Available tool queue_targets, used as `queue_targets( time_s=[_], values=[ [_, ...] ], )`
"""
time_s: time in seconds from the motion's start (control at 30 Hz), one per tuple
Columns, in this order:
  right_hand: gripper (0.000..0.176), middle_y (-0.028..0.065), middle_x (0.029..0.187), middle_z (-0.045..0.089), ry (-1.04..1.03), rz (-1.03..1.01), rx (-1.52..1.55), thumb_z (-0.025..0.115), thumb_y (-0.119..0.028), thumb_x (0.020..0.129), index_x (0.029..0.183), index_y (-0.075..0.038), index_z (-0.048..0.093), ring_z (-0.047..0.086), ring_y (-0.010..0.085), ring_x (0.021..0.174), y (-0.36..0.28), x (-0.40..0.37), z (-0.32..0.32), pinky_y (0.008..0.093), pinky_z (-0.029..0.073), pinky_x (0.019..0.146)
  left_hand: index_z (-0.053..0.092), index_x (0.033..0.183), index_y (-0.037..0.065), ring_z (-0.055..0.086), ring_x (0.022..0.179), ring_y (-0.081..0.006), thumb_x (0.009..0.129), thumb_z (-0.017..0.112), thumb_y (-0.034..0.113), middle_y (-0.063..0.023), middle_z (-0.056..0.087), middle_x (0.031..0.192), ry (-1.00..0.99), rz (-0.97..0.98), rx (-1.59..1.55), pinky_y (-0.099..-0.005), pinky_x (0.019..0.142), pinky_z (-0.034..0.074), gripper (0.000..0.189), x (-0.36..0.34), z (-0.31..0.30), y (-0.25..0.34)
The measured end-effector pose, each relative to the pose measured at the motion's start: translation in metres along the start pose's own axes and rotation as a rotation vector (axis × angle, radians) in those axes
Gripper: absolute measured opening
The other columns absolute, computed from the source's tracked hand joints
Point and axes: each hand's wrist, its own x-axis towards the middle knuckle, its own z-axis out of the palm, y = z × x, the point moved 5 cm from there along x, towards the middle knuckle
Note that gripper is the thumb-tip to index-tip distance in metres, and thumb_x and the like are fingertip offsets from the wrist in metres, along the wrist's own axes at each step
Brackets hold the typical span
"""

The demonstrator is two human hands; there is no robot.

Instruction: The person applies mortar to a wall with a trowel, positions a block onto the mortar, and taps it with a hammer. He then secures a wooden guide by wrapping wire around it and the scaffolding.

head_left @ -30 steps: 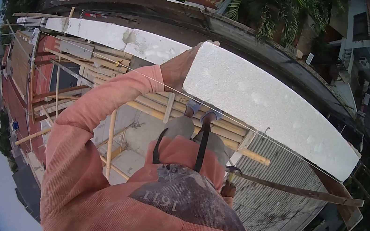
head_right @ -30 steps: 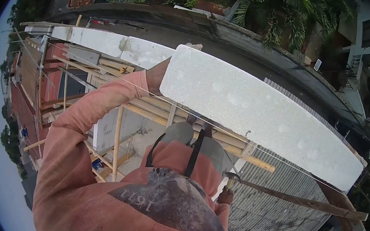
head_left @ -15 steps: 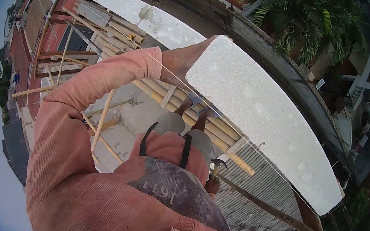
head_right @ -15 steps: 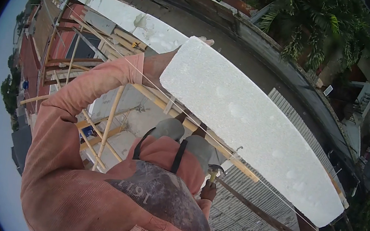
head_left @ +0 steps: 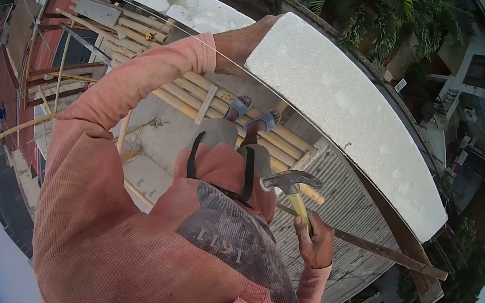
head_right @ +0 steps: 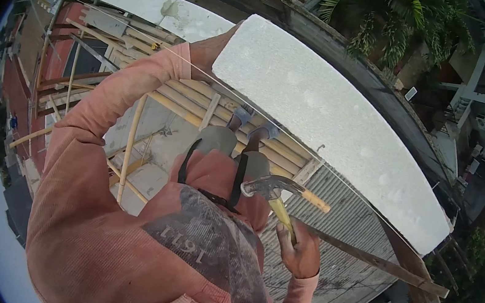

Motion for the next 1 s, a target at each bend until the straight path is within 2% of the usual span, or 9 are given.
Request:
queue_targets(
  time_s=[0.07,0.2,0.33,0.4,0.5,0.63,0.83,0.97,1.0],
  values=[
    [0.04,0.0086,0.063,0.052,0.163,-0.156,0.07,0.061,-0.035,0.098,0.102,0.005,0.069,0.048,0.015,0.053,-0.063,-0.018,-0.048,0.0322,0.037,0.053,0.005,0.16,0.018,0.027,0.149,-0.0312,0.06,0.096,0.026,-0.0127,0.027,0.16,-0.005,-0.019,0.002,-0.0449,0.125,0.025,0.135,0.002,-0.006,0.0],
    [0.047,0.0015,0.069,0.056,0.579,-0.159,0.06,0.055,-0.037,0.102,0.12,0.005,0.067,0.038,0.0021,0.049,-0.183,-0.038,-0.14,0.0218,0.024,0.047,0.008,0.16,0.016,0.029,0.148,-0.0325,0.061,0.095,0.028,-0.0141,0.029,0.158,-0.026,-0.035,-0.004,-0.0456,0.125,0.025,0.132,0.001,-0.006,0.0],
    [0.055,-0.0061,0.07,0.045,0.464,-0.256,-0.206,0.055,-0.047,0.102,0.126,0.002,0.062,0.036,-0.0019,0.043,-0.236,0.052,-0.2,0.0148,0.032,0.038,0.011,0.159,0.014,0.03,0.147,-0.0337,0.062,0.095,0.03,-0.0155,0.031,0.156,-0.029,-0.027,0.0,-0.0463,0.124,0.026,0.129,0.002,-0.003,0.006],
    [0.045,-0.007,0.066,0.042,0.315,-0.26,-0.312,0.053,-0.046,0.103,0.106,-0.003,0.063,0.032,-0.003,0.042,-0.217,0.138,-0.22,0.0155,0.029,0.033,0.014,0.158,0.013,0.031,0.147,-0.0347,0.063,0.094,0.031,-0.0162,0.033,0.155,-0.008,-0.003,0.023,-0.047,0.124,0.026,0.126,0.002,-0.001,0.011],
    [0.042,-0.0046,0.059,0.043,0.09,-0.079,-0.466,0.054,-0.043,0.103,0.098,-0.001,0.062,0.036,0.0013,0.039,-0.18,0.236,-0.199,0.0196,0.029,0.032,0.013,0.158,0.013,0.028,0.147,-0.036,0.062,0.094,0.031,-0.0162,0.03,0.157,-0.007,0.112,0.173,-0.0479,0.125,0.025,0.128,0.01,0.004,0.0],
    [0.047,-0.003,0.051,0.043,-0.267,0.282,-0.526,0.057,-0.044,0.102,0.075,-0.006,0.057,0.036,0.0051,0.035,-0.156,0.277,-0.161,0.0228,0.029,0.031,0.009,0.159,0.013,0.025,0.148,-0.0377,0.059,0.094,0.034,-0.0179,0.026,0.158,-0.003,0.103,0.204,-0.0481,0.125,0.023,0.133,0.009,0.012,-0.013],
    [0.047,-0.0022,0.05,0.041,-0.299,0.217,-0.584,0.059,-0.041,0.101,0.07,-0.005,0.054,0.034,0.0067,0.035,-0.158,0.273,-0.156,0.0251,0.027,0.031,0.002,0.159,0.008,0.024,0.148,-0.0392,0.058,0.095,0.036,-0.0216,0.024,0.158,-0.006,0.075,0.115,-0.0472,0.125,0.022,0.14,0.006,0.007,-0.006],
    [0.042,-0.0019,0.053,0.043,0.102,0.026,-0.522,0.054,-0.036,0.104,0.078,-0.004,0.059,0.034,0.0078,0.035,-0.172,0.245,-0.169,0.0272,0.027,0.031,0.001,0.159,0.008,0.024,0.148,-0.0394,0.059,0.095,0.037,-0.022,0.023,0.158,-0.069,-0.02,0.112,-0.0474,0.125,0.023,0.14,0.007,0.002,0.003],
    [0.039,0.0,0.056,0.045,0.115,-0.088,-0.585,0.052,-0.032,0.105,0.086,0.0,0.062,0.04,0.0097,0.042,-0.185,0.229,-0.175,0.0294,0.034,0.039,0.001,0.159,0.008,0.024,0.148,-0.0394,0.059,0.095,0.037,-0.0222,0.022,0.158,-0.07,-0.02,0.111,-0.0472,0.125,0.023,0.141,0.007,0.001,0.005]
  ],
)
